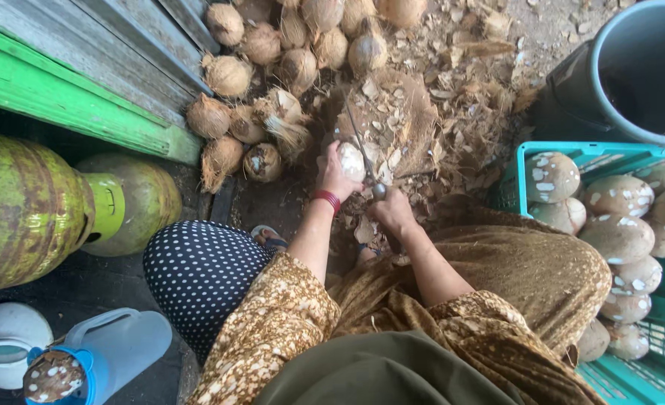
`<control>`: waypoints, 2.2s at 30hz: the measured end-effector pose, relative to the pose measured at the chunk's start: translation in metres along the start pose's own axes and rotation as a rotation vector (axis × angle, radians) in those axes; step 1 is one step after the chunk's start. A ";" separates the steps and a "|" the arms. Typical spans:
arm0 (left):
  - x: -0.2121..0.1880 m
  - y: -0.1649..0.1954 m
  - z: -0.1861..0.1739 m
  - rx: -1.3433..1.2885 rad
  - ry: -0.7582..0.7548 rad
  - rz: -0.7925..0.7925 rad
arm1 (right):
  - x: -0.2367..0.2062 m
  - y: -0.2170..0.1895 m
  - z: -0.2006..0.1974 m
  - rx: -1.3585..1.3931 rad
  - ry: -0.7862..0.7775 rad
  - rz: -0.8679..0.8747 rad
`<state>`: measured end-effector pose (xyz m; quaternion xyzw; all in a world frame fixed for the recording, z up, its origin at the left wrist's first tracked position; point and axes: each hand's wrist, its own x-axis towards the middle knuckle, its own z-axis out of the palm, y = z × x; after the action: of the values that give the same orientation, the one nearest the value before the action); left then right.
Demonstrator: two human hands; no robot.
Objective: The person sits on the ground and uses a curved knife to remove the husk from a coconut. They rotate the coconut and repeatedly strike the husk with the knife, then place the husked coconut into a nearby crate.
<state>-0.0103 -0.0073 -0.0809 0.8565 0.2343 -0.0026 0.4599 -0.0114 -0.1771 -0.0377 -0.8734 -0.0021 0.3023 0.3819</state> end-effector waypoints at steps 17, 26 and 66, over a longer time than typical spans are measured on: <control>-0.004 0.026 -0.014 0.196 -0.105 -0.158 | -0.033 -0.041 -0.014 -0.103 0.047 -0.044; -0.005 0.024 -0.006 0.301 -0.107 -0.219 | -0.006 -0.012 0.018 -0.147 0.095 0.037; -0.030 0.015 0.001 0.192 0.199 0.120 | -0.028 -0.031 -0.007 0.230 0.152 -0.185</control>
<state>-0.0306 -0.0268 -0.0635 0.9050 0.2259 0.0873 0.3498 -0.0232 -0.1659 0.0013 -0.8404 -0.0190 0.1971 0.5044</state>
